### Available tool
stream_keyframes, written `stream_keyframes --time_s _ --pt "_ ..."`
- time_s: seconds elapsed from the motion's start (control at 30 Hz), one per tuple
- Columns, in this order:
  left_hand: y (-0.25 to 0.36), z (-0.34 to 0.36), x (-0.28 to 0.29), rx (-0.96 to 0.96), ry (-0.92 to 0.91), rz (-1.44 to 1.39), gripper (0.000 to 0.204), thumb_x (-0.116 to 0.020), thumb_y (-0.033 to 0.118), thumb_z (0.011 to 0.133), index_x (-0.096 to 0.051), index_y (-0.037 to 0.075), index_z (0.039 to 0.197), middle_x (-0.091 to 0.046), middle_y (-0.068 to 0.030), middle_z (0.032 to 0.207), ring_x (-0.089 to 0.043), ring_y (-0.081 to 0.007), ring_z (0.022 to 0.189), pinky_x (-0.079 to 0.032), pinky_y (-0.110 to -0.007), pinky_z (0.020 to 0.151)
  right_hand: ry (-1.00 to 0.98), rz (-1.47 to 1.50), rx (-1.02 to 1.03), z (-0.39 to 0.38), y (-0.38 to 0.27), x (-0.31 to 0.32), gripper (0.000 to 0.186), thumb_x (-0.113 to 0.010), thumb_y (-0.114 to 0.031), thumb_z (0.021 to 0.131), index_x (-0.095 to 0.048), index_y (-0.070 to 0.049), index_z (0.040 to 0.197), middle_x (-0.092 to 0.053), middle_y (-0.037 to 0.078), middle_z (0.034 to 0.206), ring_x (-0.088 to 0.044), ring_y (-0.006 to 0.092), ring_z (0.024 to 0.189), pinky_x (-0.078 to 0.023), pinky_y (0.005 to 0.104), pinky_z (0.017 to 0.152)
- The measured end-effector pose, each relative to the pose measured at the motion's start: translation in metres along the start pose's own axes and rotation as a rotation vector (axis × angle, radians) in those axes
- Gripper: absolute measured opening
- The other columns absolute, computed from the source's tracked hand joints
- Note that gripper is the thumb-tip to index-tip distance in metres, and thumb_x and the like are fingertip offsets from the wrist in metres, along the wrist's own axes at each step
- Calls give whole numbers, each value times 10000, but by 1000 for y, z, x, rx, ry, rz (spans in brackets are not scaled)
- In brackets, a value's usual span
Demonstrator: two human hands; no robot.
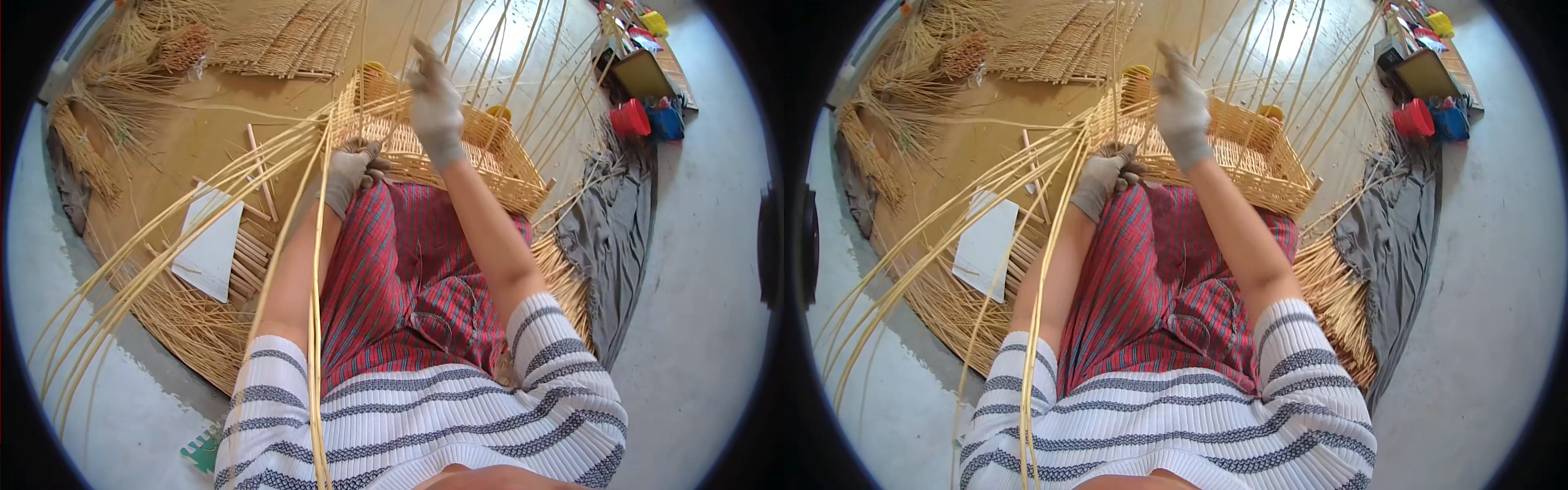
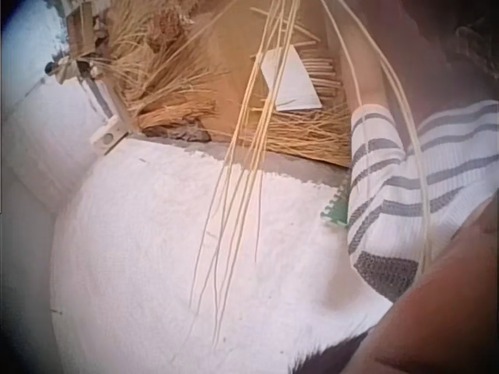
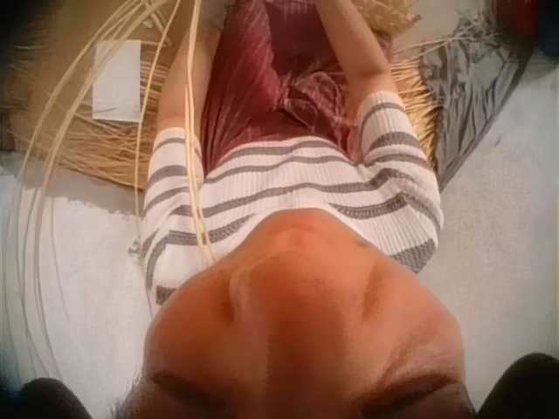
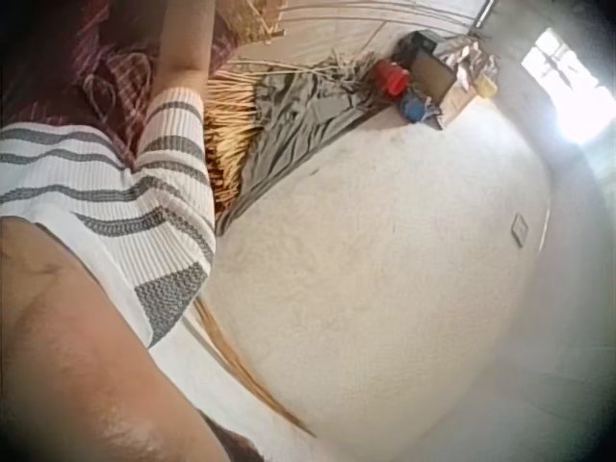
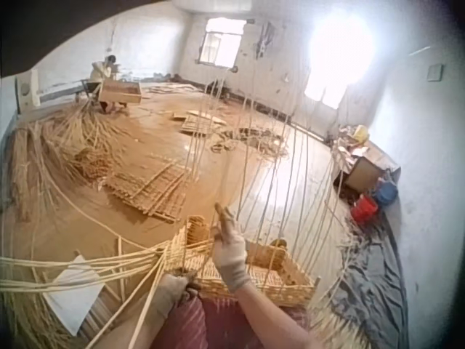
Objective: Weaving a basket using wicker or straw strips while sitting in a workshop.
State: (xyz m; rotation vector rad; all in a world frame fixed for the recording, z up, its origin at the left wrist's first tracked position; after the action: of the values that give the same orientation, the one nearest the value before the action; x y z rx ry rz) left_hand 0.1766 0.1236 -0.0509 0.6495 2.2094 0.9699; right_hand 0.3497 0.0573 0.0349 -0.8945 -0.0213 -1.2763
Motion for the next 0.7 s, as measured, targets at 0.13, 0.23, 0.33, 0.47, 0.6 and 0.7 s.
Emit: stream_keyframes --time_s 0.13,0.23,0.33,0.47,0.6,0.7 --pt "-6 7 -3 22 136 -24 221 -722 252 1037 -639 84 1153 -785 -153 862 -694 -182 566 -484 -258 400 -25 -92 -412 64 -15 -16 617 -527 -12 1034 -430 -198 1614 -421 184 1651 -646 337 1301 -561 414 1016" --pt "-9 15 0 12 136 7 195 -723 238 1034 -651 88 1136 -786 -145 853 -698 -184 563 -495 -262 404 176 599 -215 1 -30 26 637 -525 -22 1052 -354 -234 1628 -467 148 1593 -693 259 1127 -604 386 898" --pt "-11 3 -1 -26 200 69 234 -688 208 1053 -649 103 1259 -785 -129 841 -696 -172 564 -509 -264 420 459 560 -406 -102 -11 65 522 -504 -115 1119 -322 -227 1595 -692 142 1207 -715 175 920 -618 318 762" --pt "2 -36 -27 -404 209 177 341 -598 183 1099 -595 144 1438 -773 -125 915 -718 -164 637 -556 -268 506 480 622 -638 -174 29 80 268 -495 -233 1150 -448 -167 1406 -746 122 960 -740 206 824 -613 322 676" --pt "15 -30 -84 -459 45 681 308 -603 319 1089 -661 120 1317 -775 -115 819 -727 -187 639 -572 -346 595 404 546 -848 -152 22 90 156 -543 -135 1117 -498 -149 1266 -759 113 967 -756 201 800 -588 304 597" --pt "19 5 -97 -30 -94 861 502 -609 514 1051 -719 47 1200 -768 -139 754 -709 -239 547 -591 -396 590 161 -40 -642 -78 8 89 382 -568 -45 1043 -490 -173 1394 -746 151 1038 -752 278 1029 -596 345 772"
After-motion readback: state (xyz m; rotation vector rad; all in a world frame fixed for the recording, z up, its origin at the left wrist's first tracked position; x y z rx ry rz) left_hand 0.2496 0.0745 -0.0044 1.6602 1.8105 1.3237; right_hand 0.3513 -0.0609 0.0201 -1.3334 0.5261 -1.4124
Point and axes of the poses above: each hand's wrist, its own z-axis towards the middle knuckle, its own x-axis out of the back of the hand, y = z × x, the point moved 2 cm from there along z, towards the middle knuckle
